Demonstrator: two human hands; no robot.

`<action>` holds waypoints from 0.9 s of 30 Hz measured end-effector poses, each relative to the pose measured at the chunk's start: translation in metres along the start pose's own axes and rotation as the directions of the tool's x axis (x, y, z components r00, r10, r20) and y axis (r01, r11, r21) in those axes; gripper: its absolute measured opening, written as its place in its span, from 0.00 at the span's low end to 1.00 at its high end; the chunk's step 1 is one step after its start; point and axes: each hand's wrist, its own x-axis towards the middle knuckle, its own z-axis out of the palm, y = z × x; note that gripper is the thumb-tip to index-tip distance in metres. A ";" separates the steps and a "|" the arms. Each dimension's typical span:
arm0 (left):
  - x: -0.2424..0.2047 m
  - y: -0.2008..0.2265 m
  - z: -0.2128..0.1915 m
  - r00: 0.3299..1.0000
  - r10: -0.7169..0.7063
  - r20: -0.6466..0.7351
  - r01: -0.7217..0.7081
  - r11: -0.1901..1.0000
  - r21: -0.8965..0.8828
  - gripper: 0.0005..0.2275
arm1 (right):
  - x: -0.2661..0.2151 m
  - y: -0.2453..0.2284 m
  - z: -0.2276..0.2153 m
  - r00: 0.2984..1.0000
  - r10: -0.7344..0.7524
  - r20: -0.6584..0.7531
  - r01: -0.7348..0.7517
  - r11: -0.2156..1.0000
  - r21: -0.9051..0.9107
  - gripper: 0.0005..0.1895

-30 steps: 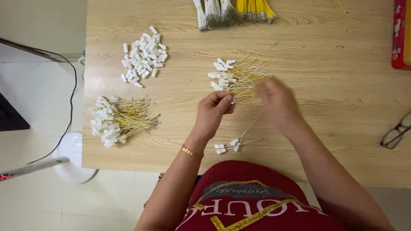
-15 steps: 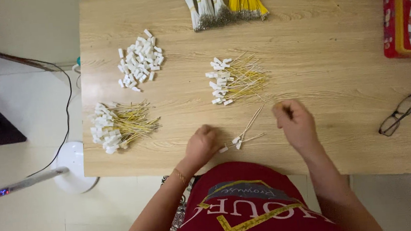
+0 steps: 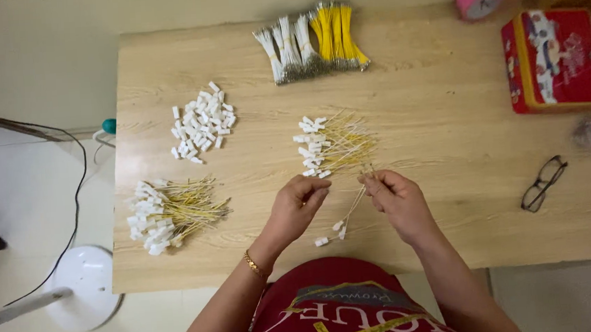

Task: Assemble small plastic connectors onto the ends of thin wires and organize them into bundles.

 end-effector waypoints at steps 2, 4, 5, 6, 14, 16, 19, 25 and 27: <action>0.009 0.019 -0.002 1.000 0.017 -0.004 -0.017 0.995 -0.098 0.08 | -0.005 -0.024 0.006 1.000 -0.020 -0.024 0.019 0.999 -0.029 0.08; 0.015 0.038 0.000 0.999 0.035 -0.006 -0.035 0.980 -0.197 0.08 | -0.010 -0.043 0.007 0.998 -0.042 -0.049 0.039 0.997 -0.061 0.06; 0.015 0.046 0.002 1.000 -0.015 0.015 0.019 0.935 -0.354 0.09 | -0.011 -0.048 0.006 0.998 -0.047 -0.047 0.042 0.994 -0.104 0.06; 0.016 0.053 0.004 0.997 -0.059 0.046 0.074 0.863 -0.500 0.10 | -0.012 -0.053 0.005 0.998 -0.053 -0.045 0.045 0.988 -0.147 0.06; 0.025 0.047 0.021 0.985 -0.125 0.116 0.170 0.656 -0.735 0.09 | -0.020 -0.072 0.002 0.983 -0.149 -0.108 0.120 0.964 -0.238 0.06; 0.025 0.046 0.019 0.981 -0.147 0.130 0.193 0.607 -0.771 0.10 | -0.024 -0.079 0.002 0.979 -0.174 -0.110 0.143 0.960 -0.241 0.05; 0.022 0.047 0.015 0.980 -0.146 0.137 0.196 0.564 -0.802 0.10 | -0.029 -0.088 0.003 0.962 -0.258 -0.090 0.218 0.922 -0.320 0.04; 0.010 0.063 0.001 0.978 -0.141 0.154 0.205 0.513 -0.833 0.10 | -0.029 -0.093 0.007 0.938 -0.346 -0.026 0.299 0.843 -0.447 0.04; 0.007 0.063 -0.001 0.973 -0.151 0.174 0.225 0.449 -0.865 0.10 | -0.032 -0.100 0.011 0.933 -0.360 0.002 0.306 0.791 -0.530 0.01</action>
